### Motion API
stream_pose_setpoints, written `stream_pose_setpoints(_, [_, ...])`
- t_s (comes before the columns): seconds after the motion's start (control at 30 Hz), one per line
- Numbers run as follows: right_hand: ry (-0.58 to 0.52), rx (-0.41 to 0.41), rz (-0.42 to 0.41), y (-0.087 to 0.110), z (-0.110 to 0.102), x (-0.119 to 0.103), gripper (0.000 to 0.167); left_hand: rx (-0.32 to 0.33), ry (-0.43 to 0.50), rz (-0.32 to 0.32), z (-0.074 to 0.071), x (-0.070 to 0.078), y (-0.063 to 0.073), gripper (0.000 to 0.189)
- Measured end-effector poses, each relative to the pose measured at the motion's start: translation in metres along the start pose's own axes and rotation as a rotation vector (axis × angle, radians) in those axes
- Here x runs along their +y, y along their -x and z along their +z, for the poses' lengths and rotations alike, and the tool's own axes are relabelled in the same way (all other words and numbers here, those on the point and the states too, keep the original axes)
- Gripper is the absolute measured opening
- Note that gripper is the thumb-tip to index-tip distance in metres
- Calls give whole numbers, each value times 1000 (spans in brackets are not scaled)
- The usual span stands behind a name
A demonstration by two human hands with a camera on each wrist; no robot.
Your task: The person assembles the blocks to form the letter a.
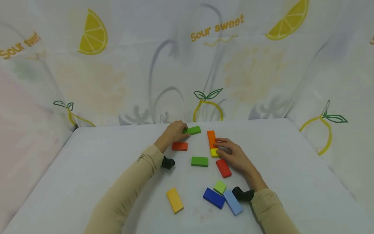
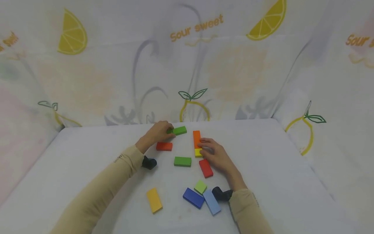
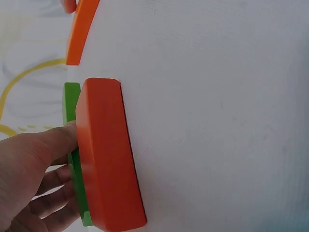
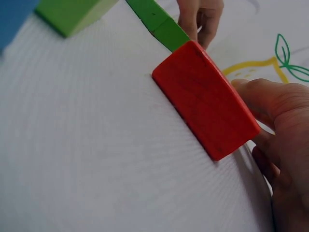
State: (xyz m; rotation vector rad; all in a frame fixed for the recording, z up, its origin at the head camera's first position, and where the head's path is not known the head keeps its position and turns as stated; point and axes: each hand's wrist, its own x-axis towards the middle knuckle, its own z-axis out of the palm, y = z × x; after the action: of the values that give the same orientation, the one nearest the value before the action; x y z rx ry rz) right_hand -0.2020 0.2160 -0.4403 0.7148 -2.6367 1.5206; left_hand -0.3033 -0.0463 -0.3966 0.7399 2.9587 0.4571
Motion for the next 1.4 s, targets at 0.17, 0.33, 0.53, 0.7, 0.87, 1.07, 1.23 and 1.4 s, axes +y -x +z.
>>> stream_pose_setpoints(0.17, [27,4,-29,-3,1,9,32,9,-6,9,1,2,0,36])
stream_pose_setpoints(0.33, [62,-4,-35,-4,1,11,30,-2,10,28,2,5,-1,37])
stream_pose_setpoints(0.53, [43,12,-13,-2,2,11,39,-16,15,51,3,10,-4,37])
stream_pose_setpoints(0.7, [93,27,0,-1,2,10,39,-29,20,55,2,13,-7,38])
stream_pose_setpoints(0.87, [134,13,42,0,2,8,36,-33,27,75,2,14,-8,37])
stream_pose_setpoints(1.07, [127,-12,66,0,1,7,36,-41,30,76,3,14,-9,37])
stream_pose_setpoints(1.23, [127,-17,72,-1,1,7,36,-51,30,83,3,15,-9,37])
stream_pose_setpoints(1.4, [122,-19,69,-1,1,7,36,-62,37,87,2,15,-8,36])
